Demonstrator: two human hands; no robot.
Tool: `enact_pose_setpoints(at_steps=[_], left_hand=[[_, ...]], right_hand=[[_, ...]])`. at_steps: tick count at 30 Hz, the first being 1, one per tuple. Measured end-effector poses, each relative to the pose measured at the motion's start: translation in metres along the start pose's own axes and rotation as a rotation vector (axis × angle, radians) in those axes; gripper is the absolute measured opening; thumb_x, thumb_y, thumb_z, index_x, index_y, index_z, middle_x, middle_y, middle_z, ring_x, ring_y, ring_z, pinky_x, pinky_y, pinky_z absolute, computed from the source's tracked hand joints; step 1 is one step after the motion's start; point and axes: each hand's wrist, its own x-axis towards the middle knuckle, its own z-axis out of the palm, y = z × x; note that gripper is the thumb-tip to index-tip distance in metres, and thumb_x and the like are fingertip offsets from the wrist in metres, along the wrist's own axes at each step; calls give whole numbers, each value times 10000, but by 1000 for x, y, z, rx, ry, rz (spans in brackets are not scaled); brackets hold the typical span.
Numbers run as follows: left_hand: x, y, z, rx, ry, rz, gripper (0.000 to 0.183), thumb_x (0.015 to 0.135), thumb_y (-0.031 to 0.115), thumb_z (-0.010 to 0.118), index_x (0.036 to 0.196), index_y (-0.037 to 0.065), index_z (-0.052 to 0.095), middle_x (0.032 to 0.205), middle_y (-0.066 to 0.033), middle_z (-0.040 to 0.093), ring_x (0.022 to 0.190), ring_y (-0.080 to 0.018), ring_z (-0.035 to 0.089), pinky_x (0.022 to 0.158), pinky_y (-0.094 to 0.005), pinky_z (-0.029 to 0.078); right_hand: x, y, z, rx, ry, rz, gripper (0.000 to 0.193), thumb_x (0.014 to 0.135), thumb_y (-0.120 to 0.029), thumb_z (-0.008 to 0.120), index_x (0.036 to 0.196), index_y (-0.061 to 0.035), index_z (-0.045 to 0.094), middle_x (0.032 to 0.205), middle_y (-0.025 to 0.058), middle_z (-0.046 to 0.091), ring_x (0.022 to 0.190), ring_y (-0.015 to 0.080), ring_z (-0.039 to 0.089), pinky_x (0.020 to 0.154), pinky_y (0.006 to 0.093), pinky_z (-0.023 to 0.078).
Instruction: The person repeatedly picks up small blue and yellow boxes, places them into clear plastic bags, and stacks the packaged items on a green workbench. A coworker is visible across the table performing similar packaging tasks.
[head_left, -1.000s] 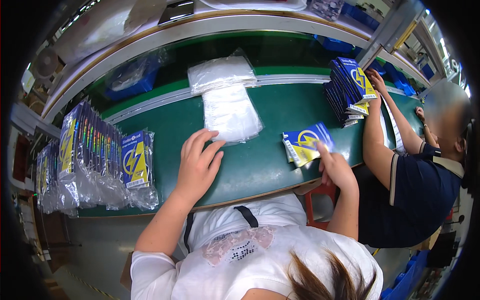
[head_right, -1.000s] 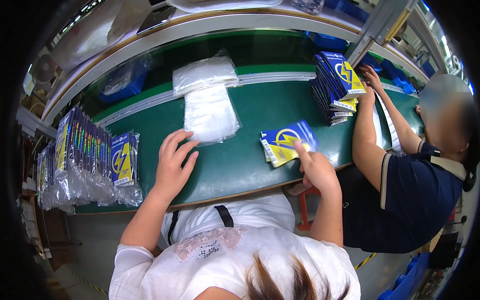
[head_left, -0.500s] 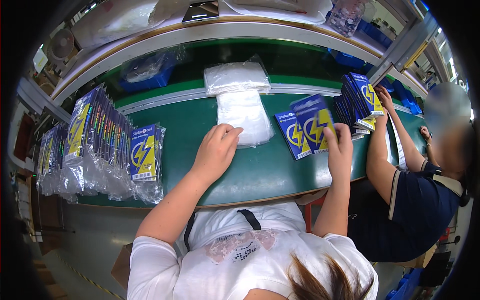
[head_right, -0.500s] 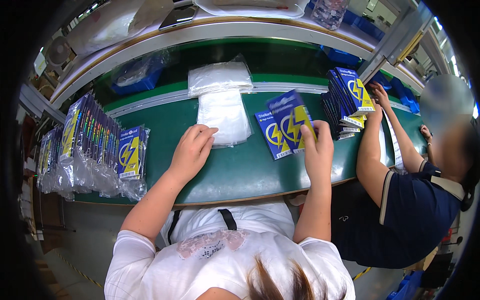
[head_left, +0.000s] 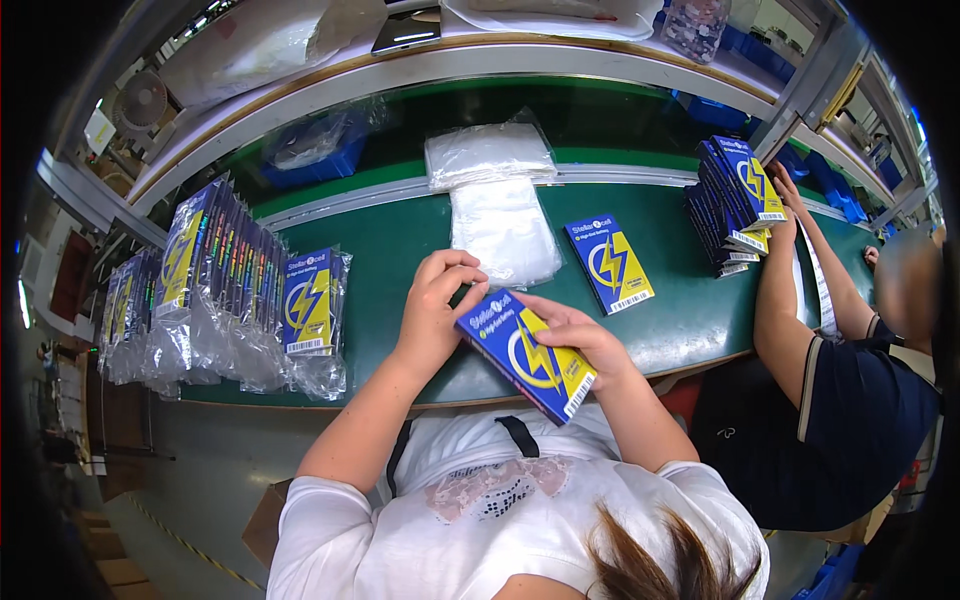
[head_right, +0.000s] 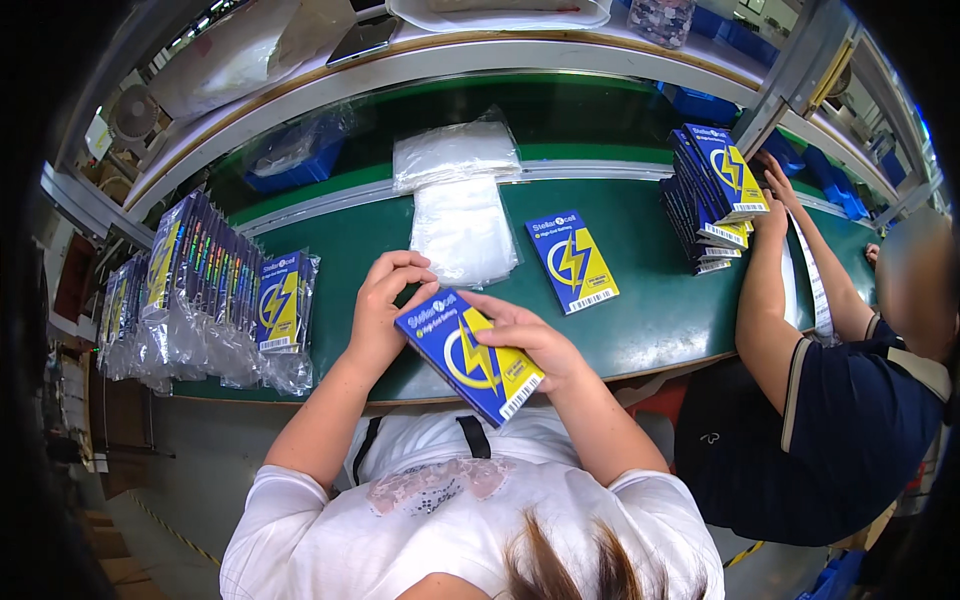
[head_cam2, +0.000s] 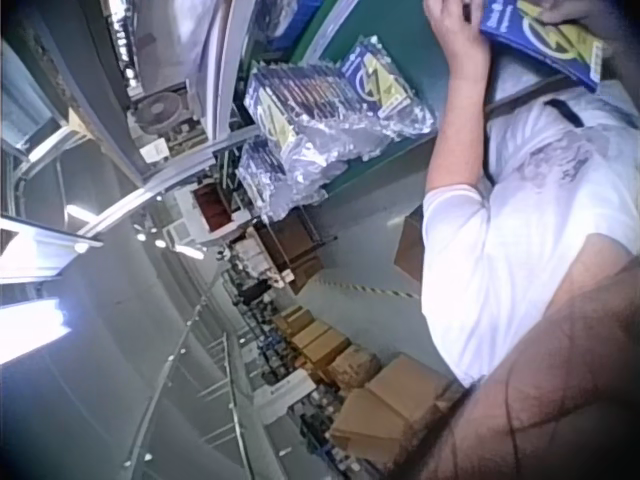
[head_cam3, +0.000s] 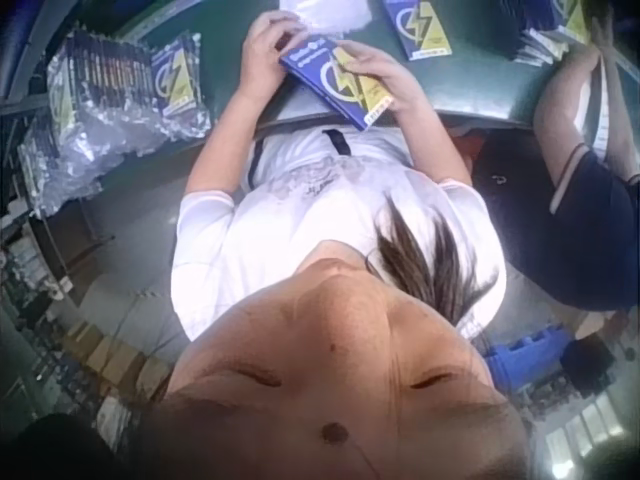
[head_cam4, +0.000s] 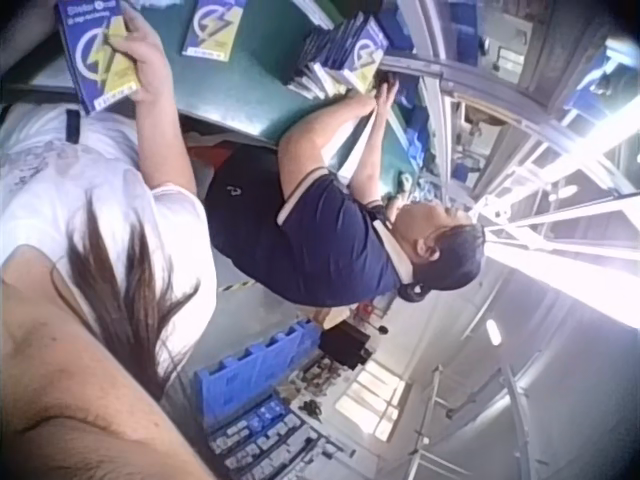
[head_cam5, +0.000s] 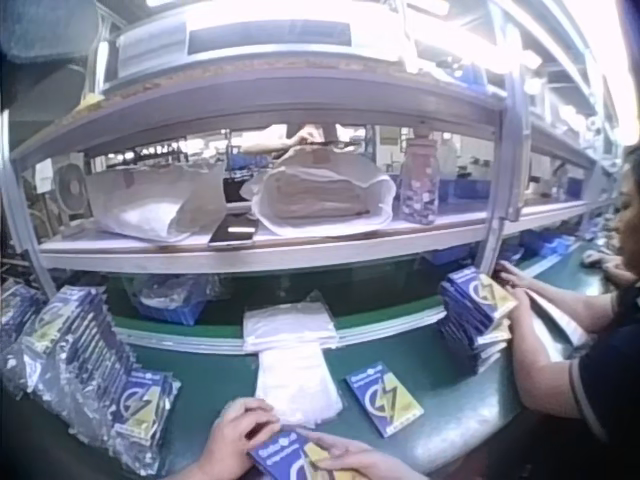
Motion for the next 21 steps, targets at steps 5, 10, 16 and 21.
enact_pose_setpoints(at_steps=[5, 10, 16, 21], left_hand=[[-2, 2, -7, -136, -27, -363, 119, 738, 9, 691, 843, 35, 641, 952, -53, 596, 821, -148, 587, 665, -268, 483], [-5, -2, -6, -729, 71, -777, 101, 760, 8, 672, 850, 9, 627, 811, -39, 622, 728, -93, 590, 619, -236, 490], [-10, 8, -7, -262, -46, -467, 93, 794, 2, 637, 879, -15, 604, 863, -69, 627, 729, -110, 608, 633, -239, 499], [-9, 16, -4, -250, 125, -358, 133, 822, 15, 628, 945, -34, 619, 984, -104, 616, 770, -157, 628, 687, -257, 519]], right_hand=[[9, -11, -2, -157, 91, -72, 624, 853, -50, 600, 1391, 27, 293, 1136, 172, 599, 943, 205, 654, 806, 303, 533], [3, -5, -6, -313, 182, -154, 519, 867, -51, 587, 1330, 32, 367, 1121, 150, 600, 956, 184, 635, 816, 292, 515], [11, 12, -7, -363, 439, -465, 414, 881, -62, 583, 1242, 58, 420, 1118, 137, 590, 1001, 174, 588, 852, 285, 482], [11, 21, -1, -425, 475, -484, 331, 877, -58, 598, 1163, 47, 469, 1067, 134, 612, 977, 158, 589, 844, 270, 474]])
